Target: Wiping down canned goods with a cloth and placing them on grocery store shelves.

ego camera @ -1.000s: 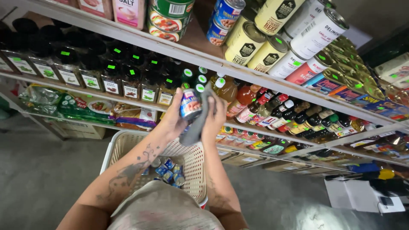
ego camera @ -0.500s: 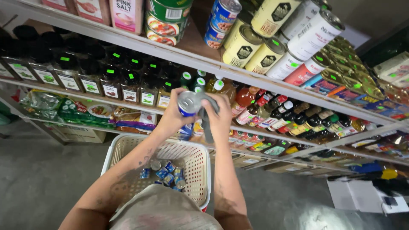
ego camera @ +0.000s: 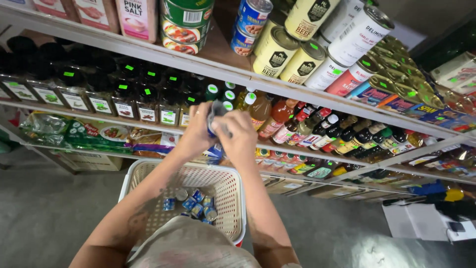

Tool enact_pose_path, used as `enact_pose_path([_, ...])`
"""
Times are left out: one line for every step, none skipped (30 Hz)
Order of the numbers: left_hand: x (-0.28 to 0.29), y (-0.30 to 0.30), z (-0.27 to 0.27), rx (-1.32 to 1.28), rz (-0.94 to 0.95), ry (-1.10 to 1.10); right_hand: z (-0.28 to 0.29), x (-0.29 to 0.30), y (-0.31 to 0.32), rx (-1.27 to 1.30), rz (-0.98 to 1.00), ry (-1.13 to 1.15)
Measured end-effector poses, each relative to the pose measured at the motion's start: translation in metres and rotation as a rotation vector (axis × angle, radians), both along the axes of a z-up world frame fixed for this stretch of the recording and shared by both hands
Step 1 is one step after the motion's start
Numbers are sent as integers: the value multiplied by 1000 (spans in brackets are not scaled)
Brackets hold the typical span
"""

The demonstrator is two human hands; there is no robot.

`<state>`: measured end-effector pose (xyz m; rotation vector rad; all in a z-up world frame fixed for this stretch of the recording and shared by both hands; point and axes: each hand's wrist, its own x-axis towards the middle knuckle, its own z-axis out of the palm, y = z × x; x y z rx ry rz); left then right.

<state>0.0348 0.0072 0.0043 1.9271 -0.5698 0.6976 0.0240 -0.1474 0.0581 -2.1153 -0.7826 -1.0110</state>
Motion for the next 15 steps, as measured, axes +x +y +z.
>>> enact_pose_path([-1, 5, 3, -35, -8, 0, -6, -1, -3, 35, 107, 86])
enact_pose_path([-1, 10, 6, -71, -16, 0, -12, -3, -6, 69, 215, 172])
enact_pose_path([0, 11, 5, -72, -11, 5, 1, -10, -6, 69, 219, 178])
enact_pose_path([1, 13, 4, -101, -12, 26, 14, -16, -6, 68, 195, 144])
enact_pose_path([4, 14, 4, -124, -24, 43, 27, -22, -7, 73, 162, 106])
enact_pose_path([0, 10, 9, -119, -29, 45, 23, -20, 1, 78, 157, 107])
enact_pose_path([-4, 5, 15, -70, -36, 3, 21, -18, 9, 58, 143, 78])
enact_pose_path([-8, 0, 21, -22, -43, -39, 18, -16, 17, 38, 130, 48])
enact_pose_path([-2, -1, 10, -19, -50, -38, 17, -7, 12, 41, 123, 48])
enact_pose_path([4, -2, -1, 0, -61, -21, 17, 2, 7, 52, 31, 38])
enact_pose_path([8, -2, -13, 14, -64, -1, 17, 11, 2, 57, -53, 31])
enact_pose_path([7, -1, -13, 13, -63, 3, 13, 4, 7, 55, -51, 35])
enact_pose_path([9, 0, -12, 48, -19, -61, 11, 0, 13, 31, -40, 7])
enact_pose_path([10, 1, -11, 83, 26, -125, 9, -4, 19, 6, -29, -20])
enact_pose_path([8, 5, -4, 82, 26, -124, 9, -13, 20, 6, -29, -19])
